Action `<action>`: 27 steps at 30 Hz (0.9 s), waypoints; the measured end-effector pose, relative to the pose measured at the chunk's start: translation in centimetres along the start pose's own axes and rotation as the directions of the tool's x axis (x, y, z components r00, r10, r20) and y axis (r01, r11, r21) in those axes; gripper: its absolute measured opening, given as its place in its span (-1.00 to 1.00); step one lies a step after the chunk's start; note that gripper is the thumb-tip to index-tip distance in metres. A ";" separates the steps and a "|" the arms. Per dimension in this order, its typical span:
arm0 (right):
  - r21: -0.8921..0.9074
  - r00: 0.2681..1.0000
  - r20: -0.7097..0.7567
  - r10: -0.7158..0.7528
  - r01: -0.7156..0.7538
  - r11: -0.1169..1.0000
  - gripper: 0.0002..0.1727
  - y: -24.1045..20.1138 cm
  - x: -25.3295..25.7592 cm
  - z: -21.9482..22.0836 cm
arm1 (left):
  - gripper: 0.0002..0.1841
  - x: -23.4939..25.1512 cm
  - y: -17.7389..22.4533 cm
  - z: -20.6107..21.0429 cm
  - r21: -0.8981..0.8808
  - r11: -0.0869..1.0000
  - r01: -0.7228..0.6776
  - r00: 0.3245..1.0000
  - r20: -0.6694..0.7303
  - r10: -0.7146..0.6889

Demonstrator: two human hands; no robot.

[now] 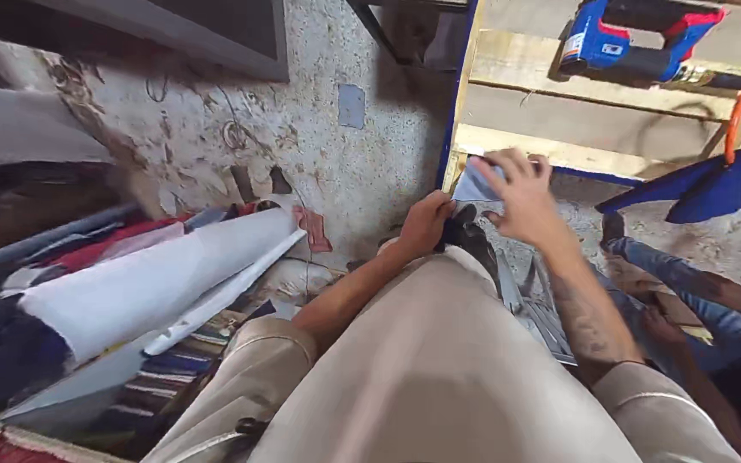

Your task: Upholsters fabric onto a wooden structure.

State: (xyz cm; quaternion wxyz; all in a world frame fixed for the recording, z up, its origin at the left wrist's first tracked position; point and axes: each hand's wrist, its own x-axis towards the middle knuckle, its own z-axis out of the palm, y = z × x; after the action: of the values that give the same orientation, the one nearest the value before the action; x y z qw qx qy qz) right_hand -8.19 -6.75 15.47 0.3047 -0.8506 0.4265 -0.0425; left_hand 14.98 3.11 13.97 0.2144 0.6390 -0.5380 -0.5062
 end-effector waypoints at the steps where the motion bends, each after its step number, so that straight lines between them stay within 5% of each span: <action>1: -0.063 1.000 -0.028 0.005 -0.006 0.998 0.13 -0.5 -1.0 2.7 | -0.66 -0.7 0.1 0.5 0.019 1.000 -0.006 1.000 -0.001 0.006; 4: -0.089 0.934 -0.351 0.065 -0.103 0.991 -0.38 2.7 -2.3 7.5 | -0.65 -0.8 0.1 1.4 0.100 0.991 -0.085 0.989 -0.116 0.097; 7: -0.019 0.867 -0.493 0.064 -0.084 0.996 -0.70 4.1 -4.1 7.0 | -0.61 -1.7 -0.1 1.6 0.244 0.967 -0.078 0.977 -0.176 0.123; 12: -0.019 0.908 -0.411 -0.079 0.078 0.997 -0.79 2.7 -1.7 1.0 | -0.56 -1.9 1.9 2.9 0.552 0.814 0.183 0.936 -0.351 0.027; 17: 0.017 0.932 -0.345 -0.108 0.122 0.992 -0.91 3.5 2.0 -3.2 | 0.15 3.5 6.9 6.3 0.714 0.684 0.153 0.921 -0.354 0.164; 18: 0.039 0.948 -0.305 -0.091 0.108 0.993 -0.90 3.7 1.8 -3.4 | 0.10 5.0 7.5 7.0 0.714 0.674 0.189 0.935 -0.340 0.098; 22: 0.003 0.948 -0.307 -0.079 0.084 0.996 -0.81 4.2 1.7 -3.6 | -0.63 7.3 11.0 5.0 0.665 0.709 0.236 0.963 -0.259 -0.077; 25: -0.048 0.812 -0.570 -0.126 0.120 0.992 -0.74 1.8 1.1 -3.5 | -0.72 6.8 11.2 2.7 0.624 0.767 0.148 0.985 -0.158 -0.061; 27: -0.013 0.744 -0.668 -0.005 -0.005 1.000 -0.54 -0.2 -1.5 -2.6 | -0.67 6.9 10.4 1.9 0.591 0.799 0.112 0.993 -0.083 -0.078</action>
State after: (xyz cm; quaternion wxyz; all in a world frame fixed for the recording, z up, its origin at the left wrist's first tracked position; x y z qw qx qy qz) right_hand -9.87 -6.81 17.97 0.1262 -0.7812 0.5075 -0.3410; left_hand 7.73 -6.07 18.84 -0.0076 0.7138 -0.6306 -0.3047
